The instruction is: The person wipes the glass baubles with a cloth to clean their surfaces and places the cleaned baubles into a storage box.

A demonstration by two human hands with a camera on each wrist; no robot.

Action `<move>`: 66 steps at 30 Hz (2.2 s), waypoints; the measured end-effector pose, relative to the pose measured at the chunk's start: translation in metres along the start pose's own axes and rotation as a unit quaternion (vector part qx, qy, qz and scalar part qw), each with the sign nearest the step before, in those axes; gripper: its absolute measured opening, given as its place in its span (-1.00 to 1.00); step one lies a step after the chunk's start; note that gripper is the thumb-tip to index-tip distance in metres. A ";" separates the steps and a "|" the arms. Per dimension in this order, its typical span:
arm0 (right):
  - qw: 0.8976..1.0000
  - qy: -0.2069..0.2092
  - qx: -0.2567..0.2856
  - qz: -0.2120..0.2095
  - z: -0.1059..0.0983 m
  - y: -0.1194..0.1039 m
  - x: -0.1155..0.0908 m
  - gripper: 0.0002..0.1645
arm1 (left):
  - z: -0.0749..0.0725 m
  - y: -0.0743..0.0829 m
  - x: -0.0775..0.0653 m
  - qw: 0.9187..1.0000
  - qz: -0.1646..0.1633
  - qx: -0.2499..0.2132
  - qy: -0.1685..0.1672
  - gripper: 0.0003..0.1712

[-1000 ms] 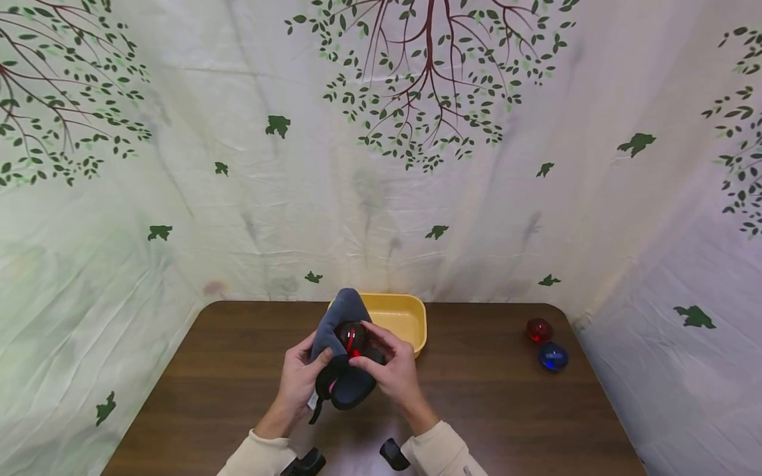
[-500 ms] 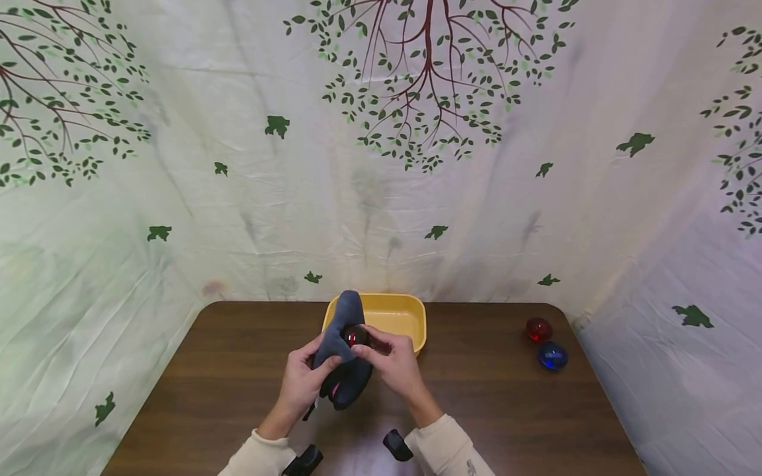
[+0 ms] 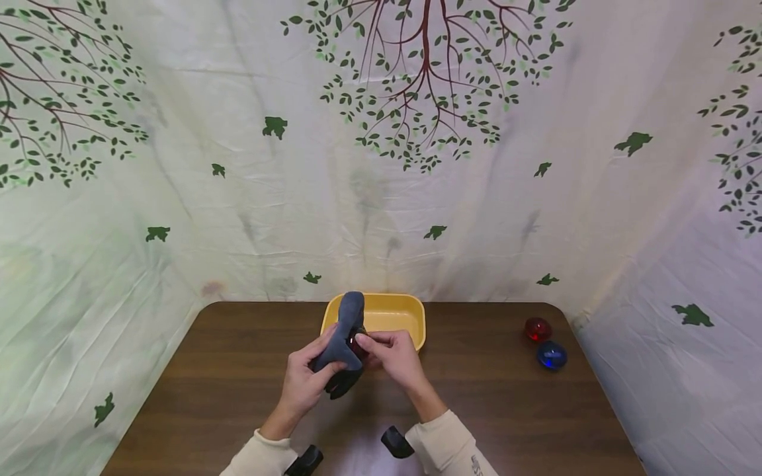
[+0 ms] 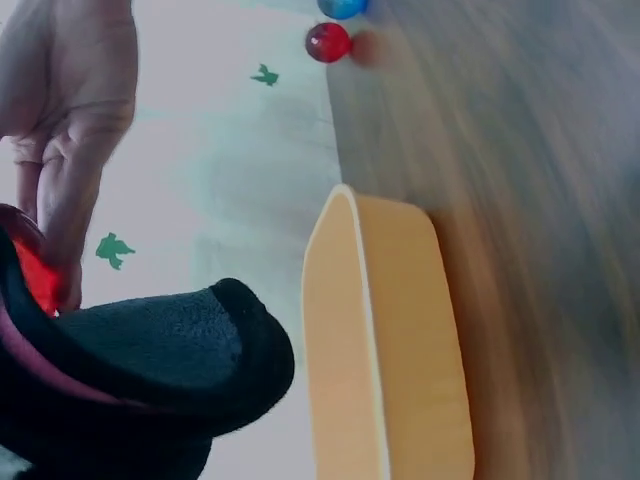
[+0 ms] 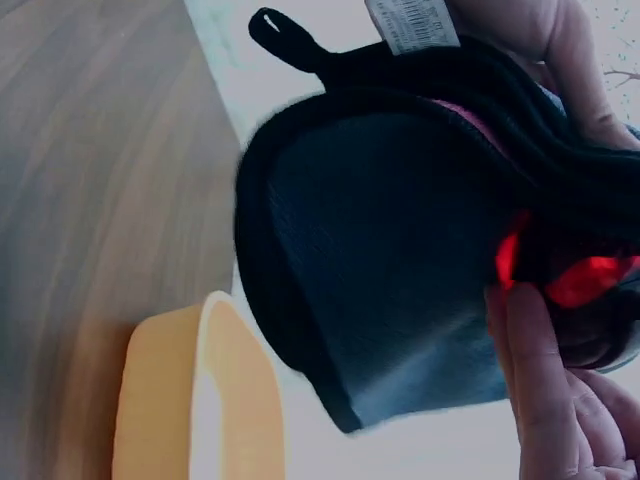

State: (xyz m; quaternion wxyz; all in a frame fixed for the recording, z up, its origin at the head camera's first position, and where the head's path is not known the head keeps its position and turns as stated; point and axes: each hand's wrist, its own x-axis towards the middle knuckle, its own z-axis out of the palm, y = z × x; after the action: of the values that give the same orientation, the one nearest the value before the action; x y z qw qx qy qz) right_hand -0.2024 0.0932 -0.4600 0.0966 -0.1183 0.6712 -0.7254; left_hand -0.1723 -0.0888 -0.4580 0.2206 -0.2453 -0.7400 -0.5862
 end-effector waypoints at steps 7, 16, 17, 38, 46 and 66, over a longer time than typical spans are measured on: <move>0.998 0.002 -0.013 -0.057 -0.001 0.001 -0.004 -0.43 | 0.003 -0.014 -0.006 0.991 -0.121 -0.053 0.038 -0.39; 0.970 -0.018 -0.093 -0.225 -0.002 0.003 -0.003 -0.34 | 0.002 -0.006 0.000 0.965 -0.216 -0.135 0.059 -0.62; 0.965 -0.024 -0.101 -0.241 -0.002 0.003 -0.003 -0.33 | 0.002 -0.006 0.000 0.963 -0.222 -0.141 0.061 -0.63; 0.954 0.077 0.000 -0.290 0.020 0.020 -0.006 -0.37 | 0.004 -0.004 0.002 0.945 -0.233 -0.210 0.089 -0.63; 0.982 0.068 -0.015 -0.175 0.011 0.007 -0.007 -0.51 | -0.001 -0.003 0.001 0.978 -0.158 -0.129 0.036 -0.39; 0.995 0.005 0.052 -0.088 0.006 0.006 -0.002 -0.43 | -0.001 -0.011 -0.004 0.994 -0.083 -0.049 0.047 -0.38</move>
State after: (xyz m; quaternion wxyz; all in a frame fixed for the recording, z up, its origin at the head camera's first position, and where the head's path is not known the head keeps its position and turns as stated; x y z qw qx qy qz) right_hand -0.1987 0.0874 -0.4656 0.0349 -0.1677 0.6197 -0.7660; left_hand -0.1761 -0.0921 -0.4682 0.1934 -0.1656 -0.7170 -0.6489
